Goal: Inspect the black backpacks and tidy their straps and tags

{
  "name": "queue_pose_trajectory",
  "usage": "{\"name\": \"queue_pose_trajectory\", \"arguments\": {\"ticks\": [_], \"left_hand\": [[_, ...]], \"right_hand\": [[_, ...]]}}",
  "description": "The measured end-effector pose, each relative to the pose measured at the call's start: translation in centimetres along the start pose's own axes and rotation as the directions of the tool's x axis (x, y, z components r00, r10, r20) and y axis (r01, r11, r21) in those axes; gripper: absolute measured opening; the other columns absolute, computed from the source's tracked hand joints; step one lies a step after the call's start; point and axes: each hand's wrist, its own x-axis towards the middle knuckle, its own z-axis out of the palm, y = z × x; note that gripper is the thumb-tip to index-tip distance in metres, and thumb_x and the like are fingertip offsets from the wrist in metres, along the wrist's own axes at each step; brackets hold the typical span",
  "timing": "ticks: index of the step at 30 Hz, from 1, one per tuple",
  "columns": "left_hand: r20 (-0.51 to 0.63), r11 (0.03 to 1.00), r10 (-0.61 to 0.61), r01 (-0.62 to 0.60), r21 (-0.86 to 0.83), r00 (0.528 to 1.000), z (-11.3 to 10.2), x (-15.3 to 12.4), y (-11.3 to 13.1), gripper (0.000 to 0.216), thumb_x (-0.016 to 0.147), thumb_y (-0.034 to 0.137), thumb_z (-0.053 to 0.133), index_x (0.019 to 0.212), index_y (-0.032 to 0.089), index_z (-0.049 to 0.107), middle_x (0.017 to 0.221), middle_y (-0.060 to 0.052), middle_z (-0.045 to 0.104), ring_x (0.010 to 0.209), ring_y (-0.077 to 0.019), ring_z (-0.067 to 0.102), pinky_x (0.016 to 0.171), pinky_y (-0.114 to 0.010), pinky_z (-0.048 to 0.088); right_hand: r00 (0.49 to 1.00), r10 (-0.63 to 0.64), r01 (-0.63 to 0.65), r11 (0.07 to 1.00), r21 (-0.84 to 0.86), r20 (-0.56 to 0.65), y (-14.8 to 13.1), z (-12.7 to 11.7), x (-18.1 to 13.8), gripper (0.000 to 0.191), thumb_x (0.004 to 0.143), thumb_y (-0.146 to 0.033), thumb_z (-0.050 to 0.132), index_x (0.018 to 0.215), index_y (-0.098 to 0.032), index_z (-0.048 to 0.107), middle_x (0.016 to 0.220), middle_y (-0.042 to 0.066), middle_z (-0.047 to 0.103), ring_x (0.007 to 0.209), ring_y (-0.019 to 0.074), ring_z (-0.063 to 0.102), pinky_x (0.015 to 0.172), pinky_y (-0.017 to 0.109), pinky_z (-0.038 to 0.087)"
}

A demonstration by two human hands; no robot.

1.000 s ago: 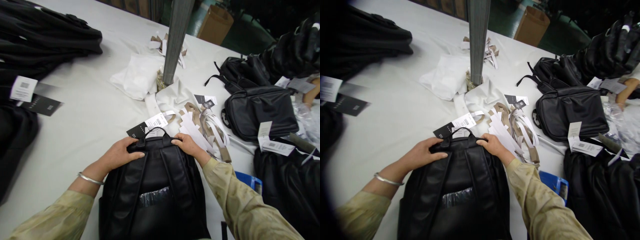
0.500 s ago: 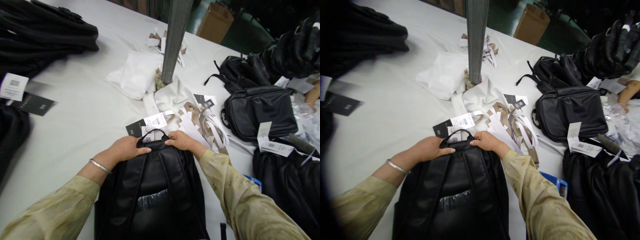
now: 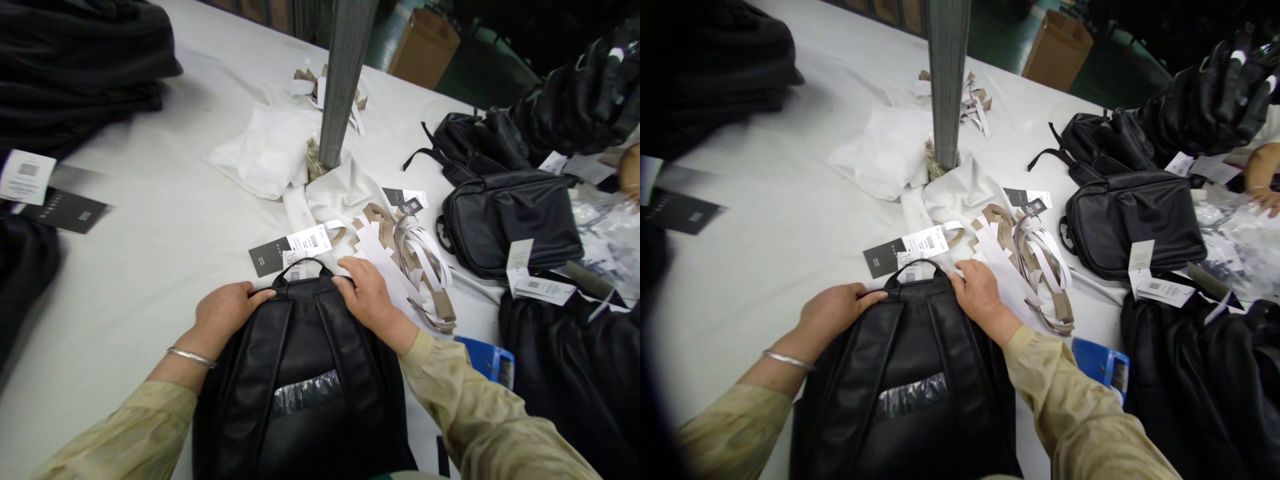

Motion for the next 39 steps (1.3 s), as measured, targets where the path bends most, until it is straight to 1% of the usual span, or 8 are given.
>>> {"name": "queue_pose_trajectory", "arguments": {"ticks": [5, 9, 16, 21, 25, 28, 34, 39], "left_hand": [[-0.179, 0.998, 0.030, -0.019, 0.065, 0.983, -0.7, -2.0, 0.8, 0.067, 0.089, 0.070, 0.037, 0.105, 0.017, 0.075, 0.098, -0.019, 0.075, 0.096, -0.0382, 0.067, 0.075, -0.043, 0.049], [-0.515, 0.955, 0.296, -0.237, 0.180, 0.805, 2.9, -7.6, 2.6, 0.058, 0.096, 0.050, 0.039, 0.134, 0.012, 0.062, 0.146, -0.020, 0.055, 0.141, -0.0358, 0.041, 0.111, -0.050, 0.035], [-0.363, 0.924, 0.359, -0.273, 0.268, 0.860, 11.7, -11.3, 4.0, 0.065, 0.094, 0.053, 0.042, 0.151, 0.021, 0.049, 0.166, -0.017, 0.025, 0.152, -0.0433, 0.016, 0.112, -0.068, 0.023], [-0.348, 0.920, 0.359, -0.267, 0.286, 0.866, 10.4, -9.8, 4.1, 0.068, 0.095, 0.056, 0.039, 0.154, 0.022, 0.044, 0.167, -0.016, 0.022, 0.152, -0.0422, 0.014, 0.112, -0.067, 0.024], [-0.313, 0.924, 0.342, -0.258, 0.281, 0.886, 8.5, -11.5, 5.1, 0.065, 0.097, 0.053, 0.035, 0.152, 0.020, 0.046, 0.166, -0.018, 0.023, 0.151, -0.0431, 0.017, 0.111, -0.068, 0.026], [-0.314, 0.915, 0.370, -0.286, 0.283, 0.874, 9.4, -16.1, 5.9, 0.063, 0.098, 0.049, 0.035, 0.150, 0.015, 0.049, 0.163, -0.023, 0.029, 0.150, -0.0448, 0.022, 0.110, -0.070, 0.026], [-0.024, 0.694, 0.702, -0.676, 0.247, 0.712, 20.5, -29.7, 3.8, 0.049, 0.093, 0.035, 0.052, 0.141, 0.027, 0.060, 0.159, -0.013, 0.041, 0.149, -0.0359, 0.031, 0.118, -0.062, 0.025], [0.129, 0.644, 0.758, -0.765, 0.005, 0.639, 26.7, -34.9, -1.4, 0.043, 0.097, 0.029, 0.043, 0.132, 0.028, 0.068, 0.150, -0.007, 0.053, 0.144, -0.0259, 0.042, 0.118, -0.040, 0.037]], "right_hand": [[0.940, -0.313, 0.317, 0.948, -0.007, 0.138, -2.3, 2.0, -2.9, 0.069, 0.093, -0.053, 0.059, 0.149, -0.016, 0.044, 0.158, 0.018, 0.039, 0.148, 0.0363, 0.028, 0.118, 0.057, 0.025], [0.941, -0.267, 0.284, 0.957, -0.053, 0.209, -1.7, 4.7, -3.6, 0.074, 0.094, -0.052, 0.057, 0.155, -0.017, 0.036, 0.165, 0.016, 0.027, 0.152, 0.0363, 0.018, 0.120, 0.059, 0.019], [0.949, -0.233, 0.260, 0.959, -0.110, 0.213, -3.7, 1.3, -4.2, 0.067, 0.096, -0.054, 0.053, 0.152, -0.020, 0.039, 0.165, 0.016, 0.026, 0.152, 0.0343, 0.020, 0.119, 0.061, 0.021], [0.964, -0.239, 0.250, 0.965, -0.085, 0.120, -6.9, -2.4, -14.4, 0.076, 0.094, -0.061, 0.052, 0.156, -0.021, 0.034, 0.167, 0.015, 0.018, 0.154, 0.0367, 0.009, 0.119, 0.065, 0.016], [0.940, -0.233, 0.254, 0.965, -0.057, 0.249, -6.0, -0.4, -23.1, 0.080, 0.092, -0.063, 0.052, 0.155, -0.016, 0.036, 0.164, 0.016, 0.028, 0.153, 0.0358, 0.015, 0.120, 0.065, 0.016], [0.943, -0.188, 0.220, 0.971, -0.091, 0.274, -4.8, 1.4, -25.2, 0.078, 0.094, -0.060, 0.052, 0.155, -0.014, 0.036, 0.164, 0.017, 0.029, 0.153, 0.0345, 0.017, 0.120, 0.064, 0.013], [0.951, -0.193, 0.226, 0.967, -0.116, 0.241, -4.4, 2.4, -24.4, 0.073, 0.096, -0.055, 0.050, 0.154, -0.013, 0.036, 0.166, 0.015, 0.024, 0.154, 0.0336, 0.012, 0.121, 0.062, 0.010], [0.956, -0.190, 0.222, 0.967, -0.128, 0.225, -4.4, 2.1, -24.7, 0.069, 0.097, -0.053, 0.049, 0.153, -0.014, 0.038, 0.165, 0.014, 0.026, 0.153, 0.0328, 0.015, 0.121, 0.060, 0.010]]}}
